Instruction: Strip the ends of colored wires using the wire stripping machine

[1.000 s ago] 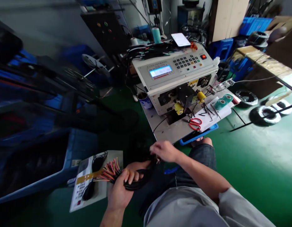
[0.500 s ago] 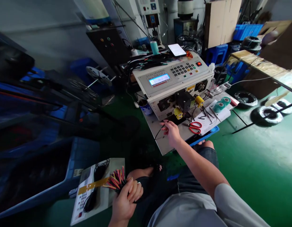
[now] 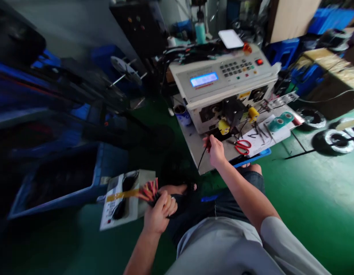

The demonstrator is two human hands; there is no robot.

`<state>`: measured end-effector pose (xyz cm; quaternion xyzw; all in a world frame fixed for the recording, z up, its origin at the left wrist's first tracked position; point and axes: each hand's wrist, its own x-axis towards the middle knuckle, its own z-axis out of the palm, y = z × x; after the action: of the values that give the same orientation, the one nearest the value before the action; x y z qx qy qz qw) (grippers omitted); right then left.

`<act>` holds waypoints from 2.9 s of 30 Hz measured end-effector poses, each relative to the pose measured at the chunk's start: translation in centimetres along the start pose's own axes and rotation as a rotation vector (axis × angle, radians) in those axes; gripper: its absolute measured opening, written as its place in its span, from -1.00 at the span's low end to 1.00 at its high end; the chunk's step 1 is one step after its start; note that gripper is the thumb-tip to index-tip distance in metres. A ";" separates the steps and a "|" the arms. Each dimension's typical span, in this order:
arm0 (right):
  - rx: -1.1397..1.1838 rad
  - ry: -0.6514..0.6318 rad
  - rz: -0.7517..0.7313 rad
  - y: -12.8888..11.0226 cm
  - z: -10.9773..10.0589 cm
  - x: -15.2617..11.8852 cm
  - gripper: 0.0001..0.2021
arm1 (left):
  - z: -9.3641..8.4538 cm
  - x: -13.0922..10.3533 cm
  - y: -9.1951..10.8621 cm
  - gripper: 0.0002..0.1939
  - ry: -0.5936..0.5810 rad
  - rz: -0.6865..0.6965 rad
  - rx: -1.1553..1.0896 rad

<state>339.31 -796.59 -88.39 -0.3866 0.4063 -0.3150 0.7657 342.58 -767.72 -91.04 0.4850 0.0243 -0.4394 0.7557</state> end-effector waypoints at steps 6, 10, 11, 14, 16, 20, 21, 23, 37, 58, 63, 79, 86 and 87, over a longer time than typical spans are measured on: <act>-0.426 -0.593 0.022 4.0 -0.5 -9.2 -0.43 | 1.4 -0.2 0.6 -0.33 0.019 0.029 0.057; -0.712 -0.998 -0.142 5.5 -1.3 -14.0 -0.54 | 0.9 -0.4 0.3 -0.28 0.113 0.055 0.099; -0.732 -1.013 -0.199 5.8 -1.4 -14.4 -0.58 | 0.7 -0.5 0.3 -0.28 0.124 0.056 0.110; -0.742 -0.994 -0.261 6.3 -1.4 -14.5 -0.67 | 0.4 -0.6 0.1 -0.31 0.132 0.039 0.128; -0.787 -1.003 -0.297 6.4 -1.5 -14.1 -0.71 | 0.4 -0.6 -0.1 -0.34 0.152 0.036 0.144; -1.017 -1.126 -0.415 6.1 -1.5 -13.9 -0.70 | 0.5 -0.4 -0.7 -0.43 0.230 0.075 0.177; -1.071 -1.165 -0.413 5.9 -1.5 -14.0 -0.68 | 0.6 -0.4 -0.8 -0.46 0.238 0.096 0.186; -1.145 -1.227 -0.374 5.4 -1.5 -13.9 -0.64 | 0.7 -0.3 -0.8 -0.51 0.239 0.143 0.190; 0.017 -0.135 0.123 0.5 -1.1 -0.3 -0.59 | 0.1 -0.4 -0.2 -0.45 -0.029 0.032 0.142; 0.195 -0.006 0.107 -1.1 -0.2 1.2 -0.76 | -0.2 -0.6 -0.1 -0.54 0.031 0.016 0.089; 0.137 0.060 0.054 -1.1 -0.1 1.4 -0.66 | 0.4 -0.6 0.1 -0.50 0.008 0.033 0.088; -1.057 -1.139 -0.366 6.4 -2.1 -13.6 -0.53 | 0.6 -0.4 0.3 -0.48 0.017 0.143 0.104; -1.150 -1.246 -0.380 5.9 -2.0 -13.2 -0.58 | 0.7 -0.5 0.4 -0.47 0.011 0.158 0.135; -1.141 -1.254 -0.376 5.9 -2.0 -13.3 -0.59 | 0.7 -0.5 0.3 -0.47 0.013 0.160 0.139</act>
<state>332.30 -783.72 -89.16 -0.8745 -0.0654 0.0870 0.4727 342.24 -767.85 -90.20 0.5395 -0.0399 -0.3750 0.7528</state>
